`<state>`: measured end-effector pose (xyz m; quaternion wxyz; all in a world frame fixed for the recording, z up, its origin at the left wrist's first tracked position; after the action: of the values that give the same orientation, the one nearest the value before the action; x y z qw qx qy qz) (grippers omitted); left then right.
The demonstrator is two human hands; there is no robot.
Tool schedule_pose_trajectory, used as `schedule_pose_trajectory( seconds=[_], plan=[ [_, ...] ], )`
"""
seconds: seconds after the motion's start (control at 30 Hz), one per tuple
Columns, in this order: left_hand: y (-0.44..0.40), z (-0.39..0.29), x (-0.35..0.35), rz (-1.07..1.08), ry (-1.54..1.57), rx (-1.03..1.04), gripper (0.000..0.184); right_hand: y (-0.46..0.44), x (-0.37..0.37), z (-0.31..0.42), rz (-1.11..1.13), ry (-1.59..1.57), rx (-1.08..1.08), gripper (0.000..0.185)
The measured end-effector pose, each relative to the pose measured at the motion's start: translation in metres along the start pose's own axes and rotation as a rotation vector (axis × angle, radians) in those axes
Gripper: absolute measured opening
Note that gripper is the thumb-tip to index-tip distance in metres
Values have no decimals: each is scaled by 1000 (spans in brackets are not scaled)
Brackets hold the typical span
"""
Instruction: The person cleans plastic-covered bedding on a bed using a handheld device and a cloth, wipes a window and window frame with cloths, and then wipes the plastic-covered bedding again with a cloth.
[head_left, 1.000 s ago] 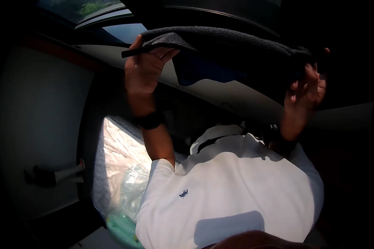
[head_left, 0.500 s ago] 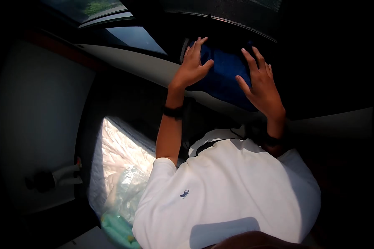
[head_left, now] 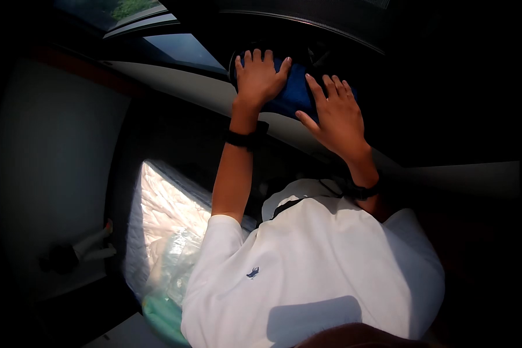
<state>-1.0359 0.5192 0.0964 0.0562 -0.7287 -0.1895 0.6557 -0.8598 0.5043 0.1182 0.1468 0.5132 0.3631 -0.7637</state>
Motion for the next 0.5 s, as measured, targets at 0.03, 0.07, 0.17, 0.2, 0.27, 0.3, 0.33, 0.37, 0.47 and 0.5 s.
schedule_pose_trajectory(
  seconds=[0.03, 0.07, 0.17, 0.2, 0.27, 0.3, 0.33, 0.37, 0.47, 0.5],
  plan=[
    [3, -9, -3, -29, 37, 55, 69, 1, -5, -2, 70, 30, 48, 78],
    [4, -9, -1, -40, 36, 51, 70, 3, -1, -7, 141, 62, 95, 80],
    [2, -7, -2, -30, 75, 6, 70, 1, 8, -6, 97, 119, 59, 88],
    [2, -4, 1, -41, 81, -9, 70, -1, 12, -3, 97, 127, 41, 88],
    [-1, 1, 7, -68, 11, -22, 71, -7, 24, -2, 117, 119, 103, 91],
    [-4, 7, 11, -77, 9, -31, 71, -13, 29, 3, 114, 120, 90, 91],
    [-8, 16, 14, -54, -19, -52, 70, -20, 37, 8, 154, 110, 96, 93],
    [-13, 25, 17, -28, -45, -75, 69, -29, 45, 15, 197, 100, 103, 94],
    [-29, 67, 24, 129, -114, -91, 65, -57, 71, 48, 184, 92, 48, 96],
    [-32, 78, 28, 116, -117, -104, 65, -61, 76, 56, 185, 84, 34, 96]
  ],
)
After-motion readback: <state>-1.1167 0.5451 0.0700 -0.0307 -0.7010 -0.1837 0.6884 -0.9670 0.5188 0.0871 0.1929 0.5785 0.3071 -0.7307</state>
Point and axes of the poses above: each hand's wrist, its own y-axis away from the middle knuckle, its own x-axis out of the palm, z = x × y, the point moved 9 cm from there along -y, towards the middle knuckle, and after that the axes turned 10 degrees about x, right-handed, at the moved point
